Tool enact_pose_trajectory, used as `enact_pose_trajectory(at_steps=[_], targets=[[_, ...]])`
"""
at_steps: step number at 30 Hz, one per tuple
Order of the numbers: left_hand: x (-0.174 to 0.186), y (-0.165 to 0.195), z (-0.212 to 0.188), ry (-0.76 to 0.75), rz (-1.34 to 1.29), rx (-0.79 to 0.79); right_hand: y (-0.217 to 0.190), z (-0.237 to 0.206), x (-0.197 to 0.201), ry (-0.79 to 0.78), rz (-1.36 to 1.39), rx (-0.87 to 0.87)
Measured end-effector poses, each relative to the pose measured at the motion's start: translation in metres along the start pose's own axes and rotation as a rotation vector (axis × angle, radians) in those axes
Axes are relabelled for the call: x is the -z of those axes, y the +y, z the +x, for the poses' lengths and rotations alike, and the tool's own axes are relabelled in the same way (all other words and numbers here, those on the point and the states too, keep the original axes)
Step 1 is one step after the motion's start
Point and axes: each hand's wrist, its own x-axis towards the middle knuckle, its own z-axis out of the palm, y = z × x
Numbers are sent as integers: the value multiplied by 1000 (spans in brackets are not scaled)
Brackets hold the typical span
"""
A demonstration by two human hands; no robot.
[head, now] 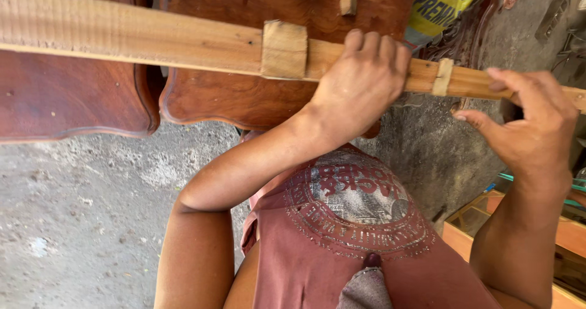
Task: The person carries a long wooden rail with small wood blocks attached across the workshop and lays it on a bench. They then fit small wooden spacer blocks along the rail, pressing them into place and trimming them with a small hand tool, working block by block along the length.
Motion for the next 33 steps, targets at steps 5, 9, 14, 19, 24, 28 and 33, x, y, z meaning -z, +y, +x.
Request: enact_pose_trajectory(at_steps=[5,9,14,19,24,28,33], targets=[[13,1,-2,-4,-193,-22,12,-37,-3,69,28,-55],[5,26,7,29,-252,-99,23,-58,-14,112,149,-139],[-13,48,19,-33,-197,-130,35,-70,-31,182,291,-74],[-8,46,17,-60,-173,-124,48,-72,-41,208,419,-56],[7,54,21,8,-247,-65,67,-72,-46,253,506,84],[12,71,17,51,-188,89,83,-80,-53,210,486,109],[9,87,9,83,-63,208,102,-85,-79,39,491,156]])
